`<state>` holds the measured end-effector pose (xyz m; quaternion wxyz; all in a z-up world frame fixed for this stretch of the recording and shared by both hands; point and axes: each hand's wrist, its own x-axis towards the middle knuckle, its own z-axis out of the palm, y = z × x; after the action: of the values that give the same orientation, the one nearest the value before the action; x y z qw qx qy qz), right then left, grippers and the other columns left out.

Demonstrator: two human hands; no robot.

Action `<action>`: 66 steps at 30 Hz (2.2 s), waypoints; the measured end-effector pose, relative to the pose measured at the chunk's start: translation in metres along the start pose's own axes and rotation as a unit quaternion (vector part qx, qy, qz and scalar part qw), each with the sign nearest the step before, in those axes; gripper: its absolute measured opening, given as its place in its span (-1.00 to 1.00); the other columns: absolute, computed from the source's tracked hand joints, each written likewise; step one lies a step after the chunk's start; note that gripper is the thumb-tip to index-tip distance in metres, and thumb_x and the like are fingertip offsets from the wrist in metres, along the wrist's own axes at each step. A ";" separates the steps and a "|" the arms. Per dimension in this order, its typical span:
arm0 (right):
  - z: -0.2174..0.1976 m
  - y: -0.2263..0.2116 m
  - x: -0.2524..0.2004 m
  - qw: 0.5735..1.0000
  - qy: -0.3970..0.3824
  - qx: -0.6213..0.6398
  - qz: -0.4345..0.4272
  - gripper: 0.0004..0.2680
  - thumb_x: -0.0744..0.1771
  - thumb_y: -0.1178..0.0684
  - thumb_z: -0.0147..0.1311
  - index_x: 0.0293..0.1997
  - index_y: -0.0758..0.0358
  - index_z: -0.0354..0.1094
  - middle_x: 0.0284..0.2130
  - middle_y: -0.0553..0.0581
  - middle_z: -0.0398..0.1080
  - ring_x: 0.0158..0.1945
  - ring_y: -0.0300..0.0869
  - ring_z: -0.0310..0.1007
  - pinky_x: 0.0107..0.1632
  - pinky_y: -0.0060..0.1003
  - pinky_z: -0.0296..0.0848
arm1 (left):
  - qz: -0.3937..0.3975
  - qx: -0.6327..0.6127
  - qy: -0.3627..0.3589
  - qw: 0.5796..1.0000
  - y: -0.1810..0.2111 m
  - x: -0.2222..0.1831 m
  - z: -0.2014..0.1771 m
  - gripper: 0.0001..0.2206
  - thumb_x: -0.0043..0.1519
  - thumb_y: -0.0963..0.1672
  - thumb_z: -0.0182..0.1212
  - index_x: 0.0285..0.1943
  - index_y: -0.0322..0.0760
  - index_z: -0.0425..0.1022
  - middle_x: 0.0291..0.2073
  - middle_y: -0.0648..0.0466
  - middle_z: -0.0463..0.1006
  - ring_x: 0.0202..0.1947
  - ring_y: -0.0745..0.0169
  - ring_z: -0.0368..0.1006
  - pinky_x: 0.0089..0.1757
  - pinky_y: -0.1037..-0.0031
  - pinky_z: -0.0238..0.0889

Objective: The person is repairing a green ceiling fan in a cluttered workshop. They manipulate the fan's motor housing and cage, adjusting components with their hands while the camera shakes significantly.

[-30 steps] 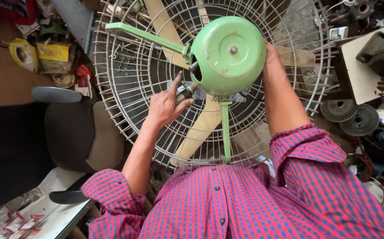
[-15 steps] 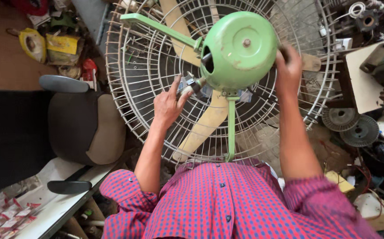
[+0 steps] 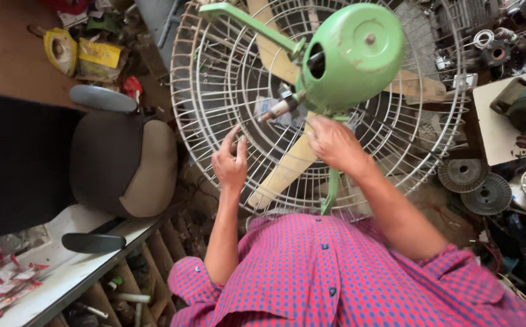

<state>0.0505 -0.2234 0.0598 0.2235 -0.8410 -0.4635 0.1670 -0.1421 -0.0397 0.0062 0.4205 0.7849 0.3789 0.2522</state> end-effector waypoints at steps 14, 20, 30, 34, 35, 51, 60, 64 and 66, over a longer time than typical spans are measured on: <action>0.015 -0.035 -0.035 0.995 -0.044 0.081 -0.042 -0.77 0.35 0.00 0.10 0.06 0.23 0.47 -0.15 0.28 0.50 -0.10 0.12 0.50 -0.01 -0.07 0.47 | -0.401 -0.427 0.173 0.792 -0.174 -0.077 -0.018 -0.74 0.23 -0.29 -0.20 -0.19 -0.32 0.48 -0.62 0.13 0.42 -0.71 0.47 0.11 -0.62 0.58 -0.08; 0.021 -0.043 -0.044 0.994 -0.019 0.099 -0.038 -0.80 0.34 0.03 0.12 0.03 0.22 0.48 -0.12 0.24 0.52 -0.08 0.11 0.52 -0.03 -0.08 0.47 | -0.378 -0.415 0.143 0.815 -0.236 -0.047 -0.013 -0.76 0.17 -0.31 -0.16 -0.26 -0.33 0.48 -0.62 0.14 0.40 -0.69 0.45 0.16 -0.60 0.55 -0.02; 0.079 -0.101 -0.029 0.993 0.012 0.056 0.104 -0.80 0.32 0.04 0.14 0.02 0.18 0.50 -0.13 0.23 0.53 -0.07 0.13 0.51 -0.02 -0.07 0.47 | -0.270 -0.237 -0.151 0.921 -0.248 0.035 -0.069 -0.80 0.13 -0.28 -0.05 -0.43 -0.37 0.53 -0.52 0.12 0.60 -0.53 0.46 0.40 -0.44 0.58 0.22; 0.099 -0.120 -0.031 0.978 0.107 0.055 0.169 -0.79 0.33 0.09 0.11 0.05 0.24 0.46 -0.06 0.28 0.51 0.02 0.14 0.50 0.08 -0.07 0.46 | -0.204 -0.123 -0.289 0.927 -0.234 0.058 -0.102 -0.77 0.09 -0.27 -0.06 -0.43 -0.38 0.58 -0.62 0.07 0.54 -0.58 0.43 0.38 -0.47 0.54 0.16; 0.101 -0.121 -0.030 0.974 0.143 0.044 0.169 -0.78 0.33 0.10 0.10 0.06 0.25 0.45 -0.03 0.29 0.50 0.05 0.15 0.49 0.11 -0.07 0.44 | -0.198 -0.125 -0.309 0.922 -0.231 0.065 -0.106 -0.77 0.08 -0.27 -0.07 -0.42 -0.38 0.58 -0.62 0.07 0.53 -0.58 0.42 0.37 -0.47 0.54 0.16; 0.147 0.086 0.038 0.954 -0.068 0.027 0.291 -0.61 0.46 -0.22 -0.14 -0.02 0.38 0.47 -0.10 0.46 0.51 -0.01 0.25 0.50 0.08 0.03 0.43 | -0.078 -0.009 -0.368 0.927 -0.286 0.105 -0.127 -0.78 0.12 -0.22 -0.01 -0.38 -0.35 0.62 -0.62 0.01 0.49 -0.54 0.31 0.38 -0.42 0.40 0.20; 0.194 0.169 0.080 0.891 -0.165 0.272 0.323 -0.66 0.26 -0.11 0.23 0.08 0.22 0.45 -0.15 0.23 0.56 -0.16 0.00 0.51 -0.16 -0.06 0.51 | -0.248 -0.040 -0.310 0.917 -0.336 0.070 -0.179 -0.76 0.21 -0.23 -0.04 -0.37 -0.36 0.61 -0.63 0.12 0.47 -0.60 0.42 0.30 -0.50 0.50 0.09; 0.200 0.176 0.084 0.932 -0.178 0.228 0.217 -0.67 0.27 -0.05 0.30 0.07 0.26 0.44 -0.07 0.18 0.54 -0.05 -0.09 0.49 -0.01 -0.13 0.45 | -0.314 -0.046 -0.273 0.908 -0.338 0.058 -0.197 -0.77 0.21 -0.24 -0.02 -0.37 -0.35 0.61 -0.64 0.12 0.48 -0.62 0.42 0.31 -0.51 0.50 0.11; 0.202 0.176 0.084 0.953 -0.152 0.185 0.184 -0.69 0.30 -0.06 0.27 0.08 0.25 0.43 -0.05 0.15 0.53 0.00 -0.13 0.47 0.07 -0.16 0.42 | -0.340 -0.020 -0.260 0.904 -0.337 0.052 -0.201 -0.77 0.20 -0.24 -0.01 -0.36 -0.35 0.63 -0.64 0.10 0.50 -0.61 0.42 0.30 -0.50 0.49 0.11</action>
<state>0.1196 -0.1898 -0.2102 0.2678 -0.8200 -0.2904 0.4141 -0.3845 0.2176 -0.1719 0.5802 0.6375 0.4946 -0.1112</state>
